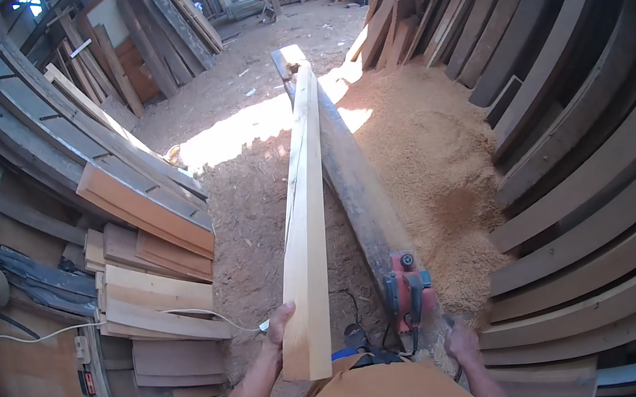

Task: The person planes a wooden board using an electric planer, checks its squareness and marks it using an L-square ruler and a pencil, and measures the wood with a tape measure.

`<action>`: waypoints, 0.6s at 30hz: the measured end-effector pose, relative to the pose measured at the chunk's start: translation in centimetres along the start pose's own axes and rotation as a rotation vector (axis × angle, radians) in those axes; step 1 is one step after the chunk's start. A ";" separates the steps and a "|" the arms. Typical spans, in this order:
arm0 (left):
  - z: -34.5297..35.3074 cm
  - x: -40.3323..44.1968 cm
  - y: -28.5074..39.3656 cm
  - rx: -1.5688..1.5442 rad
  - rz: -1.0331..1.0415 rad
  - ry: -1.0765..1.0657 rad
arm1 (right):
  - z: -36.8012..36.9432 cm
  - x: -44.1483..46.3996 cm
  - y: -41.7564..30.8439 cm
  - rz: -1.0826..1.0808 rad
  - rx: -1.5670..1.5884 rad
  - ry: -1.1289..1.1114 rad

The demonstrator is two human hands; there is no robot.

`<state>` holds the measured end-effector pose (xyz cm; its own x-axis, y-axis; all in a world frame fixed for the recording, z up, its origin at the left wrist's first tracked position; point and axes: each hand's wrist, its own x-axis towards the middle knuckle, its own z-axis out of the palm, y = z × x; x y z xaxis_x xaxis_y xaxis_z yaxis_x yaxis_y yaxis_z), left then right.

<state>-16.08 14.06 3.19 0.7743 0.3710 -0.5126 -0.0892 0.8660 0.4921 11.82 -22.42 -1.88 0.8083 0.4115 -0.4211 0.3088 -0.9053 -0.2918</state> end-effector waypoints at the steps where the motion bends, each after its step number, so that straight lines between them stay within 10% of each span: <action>1: -1.9 -1.3 -0.3 0.043 -0.020 0.024 | -1.3 2.2 -0.1 0.043 0.084 0.083; 6: -4.7 -9.1 -2.8 0.147 -0.119 0.201 | -7.1 12.1 -6.1 -0.357 0.749 0.811; 18: -7.1 -17.4 -7.8 0.158 -0.253 0.329 | -3.3 26.7 -36.4 -0.743 0.550 0.306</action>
<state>-33.35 3.24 3.25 0.5161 0.2629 -0.8152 0.1944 0.8909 0.4105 23.82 21.18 0.32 0.6212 0.7425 0.2508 0.5783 -0.2182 -0.7861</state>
